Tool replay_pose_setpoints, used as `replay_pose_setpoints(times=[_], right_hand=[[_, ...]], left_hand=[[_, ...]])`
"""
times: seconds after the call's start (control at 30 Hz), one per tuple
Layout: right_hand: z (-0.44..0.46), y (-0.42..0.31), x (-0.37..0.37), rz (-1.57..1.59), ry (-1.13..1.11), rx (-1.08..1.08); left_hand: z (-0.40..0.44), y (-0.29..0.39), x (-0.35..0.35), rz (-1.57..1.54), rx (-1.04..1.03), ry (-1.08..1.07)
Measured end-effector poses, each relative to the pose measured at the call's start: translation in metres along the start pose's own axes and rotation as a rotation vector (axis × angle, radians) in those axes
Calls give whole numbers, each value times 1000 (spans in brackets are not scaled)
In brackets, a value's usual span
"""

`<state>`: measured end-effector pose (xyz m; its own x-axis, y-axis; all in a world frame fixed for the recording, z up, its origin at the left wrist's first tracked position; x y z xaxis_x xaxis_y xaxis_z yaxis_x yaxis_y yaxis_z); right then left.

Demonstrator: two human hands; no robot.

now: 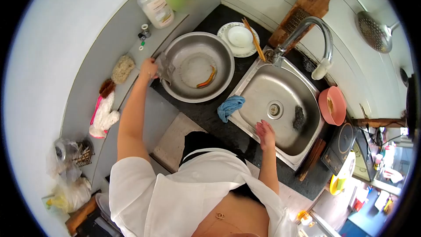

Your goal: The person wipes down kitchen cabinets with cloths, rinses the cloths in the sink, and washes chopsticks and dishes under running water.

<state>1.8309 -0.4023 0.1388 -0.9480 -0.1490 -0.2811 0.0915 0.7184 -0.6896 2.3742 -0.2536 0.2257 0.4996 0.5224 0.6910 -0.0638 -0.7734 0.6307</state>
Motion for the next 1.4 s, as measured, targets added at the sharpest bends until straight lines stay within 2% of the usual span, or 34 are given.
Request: replay_pose_setpoints(times=[0.07, 0.17, 0.3, 0.37, 0.43, 0.5, 0.57, 0.6, 0.67, 0.7, 0.73, 0.83, 0.93, 1.03, 1.2, 1.3, 1.4], right_hand=[[9, -11, -8, -56, 13, 34], [30, -40, -34, -235, -42, 186], [79, -95, -93, -537, -145, 505], [92, -130, -130, -766, -98, 634], [112, -155, -159, -973, 12, 749], [136, -172, -181, -1012, 85, 985], [161, -184, -197, -1143, 252, 1014], [171, -189, -203, -1210, 335, 1021], [198, -191, -211, -1274, 306, 857], [209, -192, -214, -1305, 289, 773], [222, -190, -216, -1321, 201, 574], [232, -189, -219, -1251, 233, 460], [270, -180, -207, -1120, 207, 488], [253, -178, -206, -812, 24, 330], [258, -168, -202, -566, -18, 413], [244, -174, -206, -502, -36, 422], [241, -178, -208, -451, -37, 431]], left_hand=[[-38, 20, 6, 202, 21, 7], [-42, 22, 4, 668, -125, 139], [-44, 14, 1, 722, -86, 99], [-43, 7, 1, 712, -92, 100], [-54, 9, 6, 723, -41, 95], [-54, -1, 5, 739, -39, 72], [-57, -9, 6, 775, -96, 119], [-61, -8, 6, 766, -115, 160], [-85, 14, 8, 748, -149, 243], [-93, 20, 4, 672, -208, 243], [-102, 25, 0, 595, -264, 243], [-122, 30, -21, 279, -381, 170], [-144, 51, -44, 17, -449, 97], [-155, 62, -72, -121, -439, -27], [-156, 88, -114, -302, -463, -233], [-138, 102, -144, -464, -434, -371], [-114, 132, -177, -656, -268, -542]])
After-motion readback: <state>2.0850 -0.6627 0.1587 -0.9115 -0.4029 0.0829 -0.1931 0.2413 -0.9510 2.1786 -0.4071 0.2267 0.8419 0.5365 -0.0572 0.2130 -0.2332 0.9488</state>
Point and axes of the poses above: each hand's wrist, its own z-axis towards the middle knuckle, its own x-axis out of the back of the hand, y = z × x, the point moved 7 cm from there along z, towards the middle knuckle, and after that the axes turned 3 degrees about z, right-handed, at the moved point
